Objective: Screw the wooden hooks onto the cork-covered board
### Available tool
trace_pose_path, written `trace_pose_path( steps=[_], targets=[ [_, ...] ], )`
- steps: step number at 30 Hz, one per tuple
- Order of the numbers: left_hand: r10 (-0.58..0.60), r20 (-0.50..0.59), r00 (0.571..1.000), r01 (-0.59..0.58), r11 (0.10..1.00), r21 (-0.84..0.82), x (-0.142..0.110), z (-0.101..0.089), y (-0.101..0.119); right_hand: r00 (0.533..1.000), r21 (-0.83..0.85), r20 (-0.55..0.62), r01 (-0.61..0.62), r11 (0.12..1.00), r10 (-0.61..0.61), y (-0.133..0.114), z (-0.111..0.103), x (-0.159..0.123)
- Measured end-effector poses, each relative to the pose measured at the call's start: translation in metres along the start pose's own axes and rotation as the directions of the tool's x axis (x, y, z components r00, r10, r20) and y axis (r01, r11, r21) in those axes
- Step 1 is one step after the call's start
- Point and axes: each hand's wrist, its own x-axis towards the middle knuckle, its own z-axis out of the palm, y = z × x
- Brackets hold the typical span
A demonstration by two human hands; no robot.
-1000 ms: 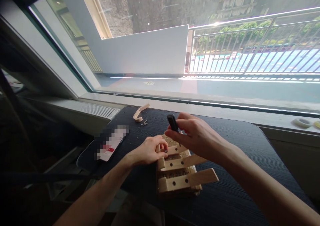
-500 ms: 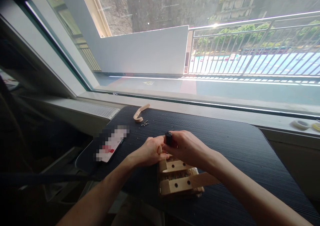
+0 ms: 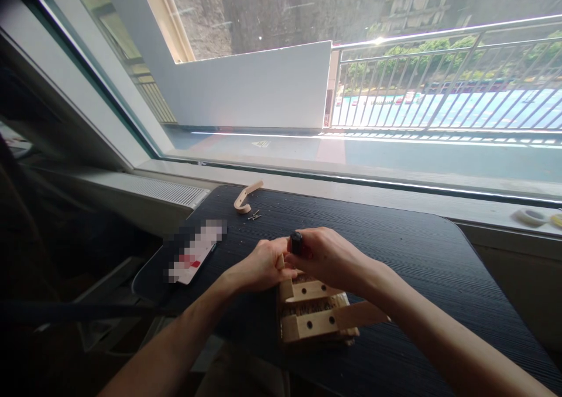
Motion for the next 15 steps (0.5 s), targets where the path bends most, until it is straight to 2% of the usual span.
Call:
trace_pose_path(
  steps=[6,12,15],
  targets=[
    [0.001,-0.032,0.999,0.000,1.000,0.022,-0.001,-0.002,0.003,0.997,-0.037,0.048,0.065,0.997,-0.063,-0.004,-0.004,0.005],
    [-0.038,-0.039,0.999,0.041,0.995,0.089,-0.002,0.000,0.003,0.981,-0.072,0.166,0.110,0.991,-0.097,-0.016,-0.015,0.012],
    [-0.021,-0.050,0.999,0.025,0.997,0.076,-0.002,0.000,0.003,0.969,-0.062,0.226,0.117,0.991,-0.101,-0.018,-0.021,0.014]
  ],
)
